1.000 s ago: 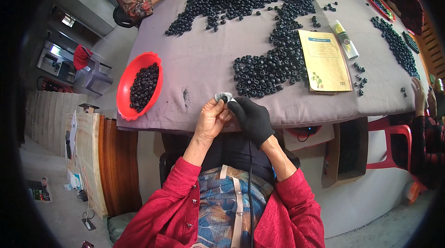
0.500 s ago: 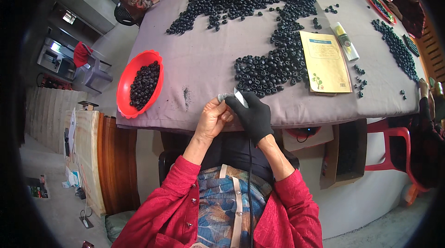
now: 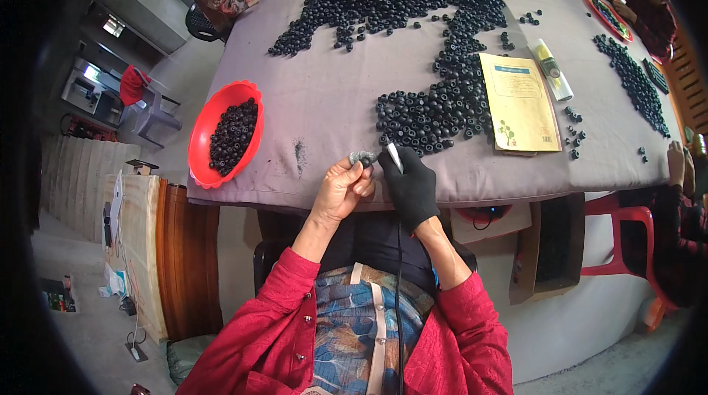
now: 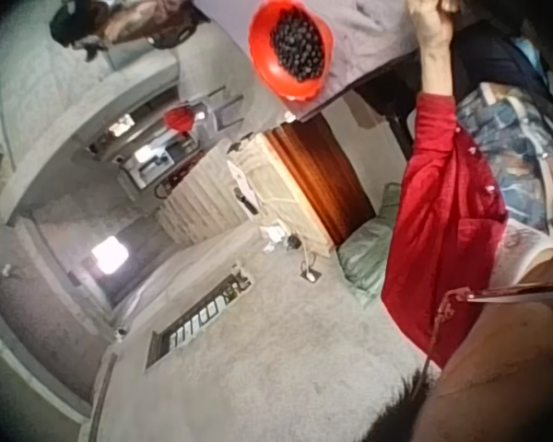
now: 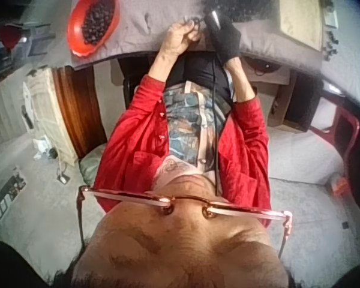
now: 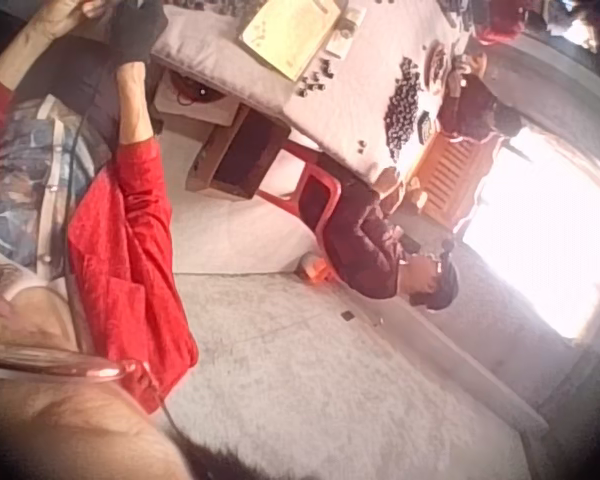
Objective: Assembling small black O-rings onto silver components at a table.
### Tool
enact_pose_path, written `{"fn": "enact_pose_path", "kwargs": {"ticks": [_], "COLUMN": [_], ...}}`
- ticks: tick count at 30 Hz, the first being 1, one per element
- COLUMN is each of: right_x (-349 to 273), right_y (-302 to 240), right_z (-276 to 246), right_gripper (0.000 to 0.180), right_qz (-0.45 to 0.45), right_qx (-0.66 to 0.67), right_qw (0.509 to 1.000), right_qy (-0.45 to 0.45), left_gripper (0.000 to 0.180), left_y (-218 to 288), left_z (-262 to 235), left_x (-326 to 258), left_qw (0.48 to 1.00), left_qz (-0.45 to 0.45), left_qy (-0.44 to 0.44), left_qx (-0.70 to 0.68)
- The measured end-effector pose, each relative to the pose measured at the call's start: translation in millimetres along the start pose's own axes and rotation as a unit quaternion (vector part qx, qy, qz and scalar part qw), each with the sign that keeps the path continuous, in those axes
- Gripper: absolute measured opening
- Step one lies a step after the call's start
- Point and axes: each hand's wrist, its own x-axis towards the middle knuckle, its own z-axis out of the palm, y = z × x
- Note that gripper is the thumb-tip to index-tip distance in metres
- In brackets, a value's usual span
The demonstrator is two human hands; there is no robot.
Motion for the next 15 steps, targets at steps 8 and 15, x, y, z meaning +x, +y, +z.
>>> {"fn": "enact_pose_path", "kwargs": {"ticks": [8,15], "right_x": [-3.0,-4.2], "right_y": [-3.4,-5.1], "right_z": [-3.5,-5.1], "right_gripper": [0.018,0.017], "right_qz": [-0.011,-0.023], "right_qx": [0.017,-0.037], "right_qw": [1.000,0.998], "right_qy": [-0.014,-0.041], "left_gripper": [0.016,0.013], "left_y": [4.2,-1.2], "left_z": [1.2,-1.0], "left_x": [-0.2,2.5], "left_qw": [1.000,1.000], "left_qz": [-0.007,-0.005], "left_qy": [0.010,0.002], "left_qx": [-0.019,-0.023]}}
